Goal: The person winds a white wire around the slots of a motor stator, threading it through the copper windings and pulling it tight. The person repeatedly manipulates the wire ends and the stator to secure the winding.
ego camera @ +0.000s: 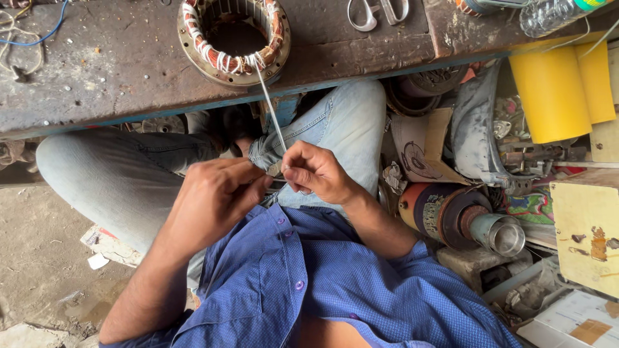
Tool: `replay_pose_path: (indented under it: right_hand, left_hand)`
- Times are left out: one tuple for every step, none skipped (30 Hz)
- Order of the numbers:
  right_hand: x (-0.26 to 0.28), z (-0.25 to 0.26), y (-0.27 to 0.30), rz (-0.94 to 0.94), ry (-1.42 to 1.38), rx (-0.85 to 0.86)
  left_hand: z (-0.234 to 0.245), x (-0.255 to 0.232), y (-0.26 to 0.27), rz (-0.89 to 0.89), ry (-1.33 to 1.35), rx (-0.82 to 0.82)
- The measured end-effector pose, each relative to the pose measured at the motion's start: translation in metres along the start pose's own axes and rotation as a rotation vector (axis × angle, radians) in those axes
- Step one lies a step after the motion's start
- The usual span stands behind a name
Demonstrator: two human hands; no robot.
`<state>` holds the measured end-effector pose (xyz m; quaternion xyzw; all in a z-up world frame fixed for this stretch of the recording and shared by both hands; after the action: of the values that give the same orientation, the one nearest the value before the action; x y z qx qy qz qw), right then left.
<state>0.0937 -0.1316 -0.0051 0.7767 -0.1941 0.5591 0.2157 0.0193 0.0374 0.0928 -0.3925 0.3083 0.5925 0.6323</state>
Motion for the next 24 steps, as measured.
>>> replay_pose_path:
  right_hand:
    - [-0.001, 0.002, 0.000, -0.014, -0.001, -0.009]
    - [0.000, 0.003, 0.000, 0.034, 0.021, -0.011]
    - [0.003, 0.003, 0.000, 0.081, 0.043, -0.013]
    - [0.005, 0.004, 0.000, 0.129, 0.066, -0.015]
    - [0.008, 0.003, 0.000, 0.191, 0.061, -0.009]
    - [0.012, 0.003, 0.000, 0.255, 0.058, -0.002]
    - [0.016, 0.003, 0.000, 0.320, 0.054, 0.004]
    - [0.016, 0.006, -0.001, 0.293, -0.030, -0.004]
    - [0.016, 0.009, -0.002, 0.265, -0.114, -0.011]
    - [0.016, 0.013, -0.002, 0.237, -0.199, -0.017]
    - [0.016, 0.017, -0.001, 0.218, -0.262, -0.016]
    - [0.017, 0.022, 0.001, 0.198, -0.324, -0.016]
    - [0.017, 0.025, 0.002, 0.177, -0.387, -0.016]
    - [0.018, 0.028, 0.004, 0.196, -0.366, -0.055]
    - [0.019, 0.031, 0.004, 0.215, -0.345, -0.094]
    - [0.020, 0.034, 0.005, 0.233, -0.324, -0.133]
    - [0.021, 0.034, 0.006, 0.245, -0.321, -0.136]
    - [0.022, 0.033, 0.005, 0.256, -0.320, -0.136]
    - [0.024, 0.033, 0.005, 0.268, -0.319, -0.137]
    - [0.026, 0.031, 0.006, 0.274, -0.343, -0.130]
    - [0.027, 0.030, 0.006, 0.280, -0.367, -0.122]
    - [0.030, 0.030, 0.007, 0.289, -0.389, -0.116]
    - [0.032, 0.031, 0.007, 0.303, -0.381, -0.129]
    - [0.034, 0.033, 0.007, 0.316, -0.374, -0.143]
  left_hand:
    - [0.001, 0.000, 0.001, 0.001, 0.014, -0.014]
    - [0.002, -0.001, 0.002, 0.004, 0.028, -0.027]
    - [0.003, -0.001, 0.003, 0.007, 0.041, -0.041]
    - [0.003, 0.001, 0.005, 0.052, 0.055, -0.036]
    - [0.002, 0.003, 0.006, 0.097, 0.068, -0.031]
    - [0.001, 0.005, 0.007, 0.139, 0.081, -0.026]
    - [0.002, 0.005, 0.007, 0.138, 0.096, -0.034]
    - [0.002, 0.004, 0.007, 0.137, 0.112, -0.043]
    - [0.002, 0.004, 0.006, 0.135, 0.128, -0.051]
    - [0.002, 0.003, 0.006, 0.121, 0.162, -0.065]
    - [0.003, 0.002, 0.006, 0.107, 0.196, -0.080]
    - [0.003, 0.002, 0.006, 0.093, 0.231, -0.094]
    - [0.003, 0.000, 0.006, 0.049, 0.216, -0.106]
    - [0.004, -0.002, 0.007, 0.004, 0.202, -0.118]
    - [0.004, -0.004, 0.007, -0.040, 0.187, -0.130]
    - [0.003, -0.003, 0.007, -0.039, 0.289, -0.119]
    - [0.001, -0.003, 0.007, -0.038, 0.391, -0.107]
    - [0.000, -0.002, 0.007, -0.036, 0.492, -0.097]
    - [-0.002, 0.000, 0.007, -0.003, 0.524, -0.092]
    - [-0.004, 0.003, 0.008, 0.032, 0.557, -0.083]
    - [-0.006, 0.005, 0.008, 0.066, 0.590, -0.075]
    - [-0.007, 0.004, 0.007, 0.052, 0.575, -0.071]
    - [-0.008, 0.004, 0.005, 0.039, 0.559, -0.067]
    - [-0.009, 0.003, 0.004, 0.026, 0.543, -0.062]
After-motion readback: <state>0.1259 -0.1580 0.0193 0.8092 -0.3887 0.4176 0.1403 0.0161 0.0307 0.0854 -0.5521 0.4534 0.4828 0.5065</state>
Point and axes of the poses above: each hand's wrist, its own y-axis away from the middle knuckle, its own z-axis out of the back of the hand, x = y × z, the point moved 6 cm from there along -y, towards the middle knuckle, and after that the axes turned 4 degrees about -x, right-handed, at the moved point
